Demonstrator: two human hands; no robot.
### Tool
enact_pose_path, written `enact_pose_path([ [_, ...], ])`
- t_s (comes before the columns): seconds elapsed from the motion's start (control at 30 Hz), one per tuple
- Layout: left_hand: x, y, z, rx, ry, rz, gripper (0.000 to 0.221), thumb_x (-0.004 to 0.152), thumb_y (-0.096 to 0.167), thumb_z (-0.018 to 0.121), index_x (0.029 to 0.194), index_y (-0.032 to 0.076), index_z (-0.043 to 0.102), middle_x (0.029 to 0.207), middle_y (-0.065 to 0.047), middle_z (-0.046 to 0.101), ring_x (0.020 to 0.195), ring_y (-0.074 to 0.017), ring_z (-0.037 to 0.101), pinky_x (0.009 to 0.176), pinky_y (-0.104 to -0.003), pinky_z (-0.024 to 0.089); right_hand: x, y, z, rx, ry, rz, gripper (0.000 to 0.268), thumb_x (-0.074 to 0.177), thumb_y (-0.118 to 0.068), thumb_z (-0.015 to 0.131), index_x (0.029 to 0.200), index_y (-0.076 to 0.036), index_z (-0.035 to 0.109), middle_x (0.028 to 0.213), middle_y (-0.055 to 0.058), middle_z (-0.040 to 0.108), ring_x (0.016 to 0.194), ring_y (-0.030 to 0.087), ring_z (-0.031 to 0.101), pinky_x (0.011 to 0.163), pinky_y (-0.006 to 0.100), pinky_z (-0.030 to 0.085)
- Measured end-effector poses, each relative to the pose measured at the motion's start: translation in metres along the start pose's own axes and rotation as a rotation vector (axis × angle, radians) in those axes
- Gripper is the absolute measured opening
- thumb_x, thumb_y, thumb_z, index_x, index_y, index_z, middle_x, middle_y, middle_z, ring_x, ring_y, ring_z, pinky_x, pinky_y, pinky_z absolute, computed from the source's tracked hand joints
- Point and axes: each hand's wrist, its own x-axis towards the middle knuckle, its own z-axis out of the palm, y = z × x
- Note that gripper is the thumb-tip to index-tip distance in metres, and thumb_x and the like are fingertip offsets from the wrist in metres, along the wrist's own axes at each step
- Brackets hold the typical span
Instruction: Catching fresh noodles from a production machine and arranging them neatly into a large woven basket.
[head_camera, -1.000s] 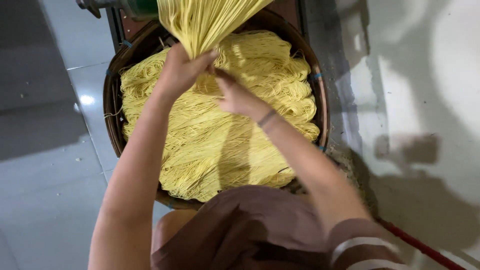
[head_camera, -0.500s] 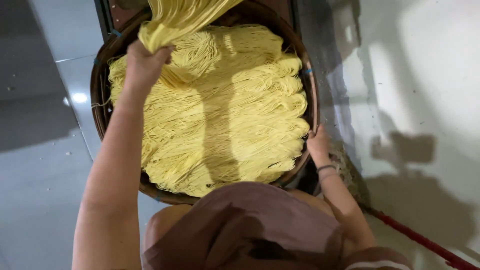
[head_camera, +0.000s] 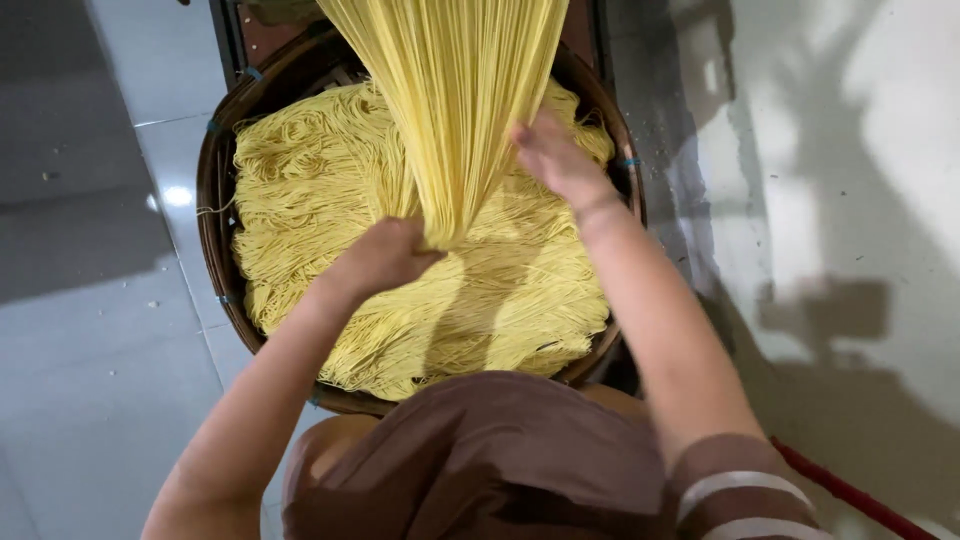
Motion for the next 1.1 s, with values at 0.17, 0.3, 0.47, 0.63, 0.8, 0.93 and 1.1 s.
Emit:
enact_pose_path([
  [0.17, 0.010, -0.009, -0.007, 0.055, -0.268, -0.116, 0.033, 0.104, 0.037, 0.056, 0.112, 0.006, 0.061, 0.109, -0.014, 0.070, 0.097, -0.0254, 0.070, 0.092, -0.037, 0.060, 0.073, 0.074, 0.020, 0.121, -0.576, 0.232, 0.041, 0.080, -0.044, 0.088, 0.096, -0.011, 0.070, 0.093, 0.005, 0.069, 0.092, 0.023, 0.069, 0.080, 0.038, 0.062],
  [0.3, 0.015, -0.073, -0.044, 0.177, -0.264, -0.291, 0.027, 0.109, 0.028, 0.051, 0.108, 0.007, 0.067, 0.095, -0.015, 0.072, 0.081, -0.0229, 0.072, 0.074, -0.029, 0.066, 0.045, 0.034, 0.027, 0.078, -0.790, 0.282, 0.014, 0.095, -0.005, 0.073, 0.106, -0.003, 0.063, 0.119, 0.011, 0.065, 0.103, 0.025, 0.073, 0.078, 0.031, 0.068],
  [0.47, 0.045, -0.190, -0.072, 0.640, 0.624, -0.113, 0.024, 0.088, 0.008, 0.073, 0.113, 0.007, 0.075, 0.114, -0.019, 0.062, 0.098, -0.0357, 0.060, 0.078, -0.042, 0.057, 0.038, -0.010, -0.023, -0.032, -0.026, 0.266, 0.029, 0.077, -0.010, 0.082, 0.059, -0.015, 0.060, 0.072, -0.002, 0.056, 0.093, 0.023, 0.069, 0.115, 0.034, 0.045],
  [0.63, 0.091, -0.175, -0.092, 0.384, 0.662, -0.523, 0.037, 0.092, 0.006, 0.065, 0.126, 0.004, 0.052, 0.123, -0.026, 0.047, 0.102, -0.0431, 0.053, 0.074, -0.053, 0.059, 0.065, -0.027, -0.053, -0.570, 0.096, 0.254, 0.064, 0.082, -0.026, 0.079, 0.106, -0.006, 0.023, 0.118, 0.011, 0.065, 0.109, 0.020, 0.071, 0.110, 0.037, 0.055],
  [0.8, 0.137, -0.156, -0.110, 0.219, 0.427, -0.551, 0.051, 0.093, 0.021, 0.079, 0.131, 0.002, 0.050, 0.109, -0.026, 0.069, 0.096, -0.0481, 0.068, 0.074, -0.058, 0.059, 0.094, -0.035, -0.054, -1.256, 0.226, 0.455, 0.017, 0.108, -0.019, 0.060, 0.098, -0.005, 0.063, 0.085, 0.005, 0.077, 0.078, 0.009, 0.080, 0.054, 0.012, 0.056],
  [0.93, 0.163, -0.129, -0.113, 0.197, 0.572, -0.174, 0.047, 0.077, -0.011, 0.064, 0.122, 0.003, 0.070, 0.097, -0.022, 0.070, 0.101, -0.0428, 0.057, 0.066, -0.049, 0.056, 0.122, -0.022, -0.109, -1.026, 0.166, -0.040, 0.032, 0.088, 0.003, 0.074, 0.116, -0.006, 0.062, 0.122, 0.011, 0.069, 0.101, 0.024, 0.076, 0.079, 0.025, 0.072],
  [1.1, 0.167, -0.113, -0.081, 0.345, 0.530, -0.360, 0.053, 0.089, 0.014, 0.078, 0.131, 0.002, 0.048, 0.088, -0.014, 0.070, 0.071, -0.0338, 0.071, 0.048, -0.045, 0.058, 0.126, 0.018, -0.162, -1.323, 0.337, -0.042, 0.011, 0.082, -0.001, 0.075, 0.088, -0.007, 0.067, 0.090, 0.004, 0.073, 0.076, 0.012, 0.075, 0.060, 0.021, 0.068],
])
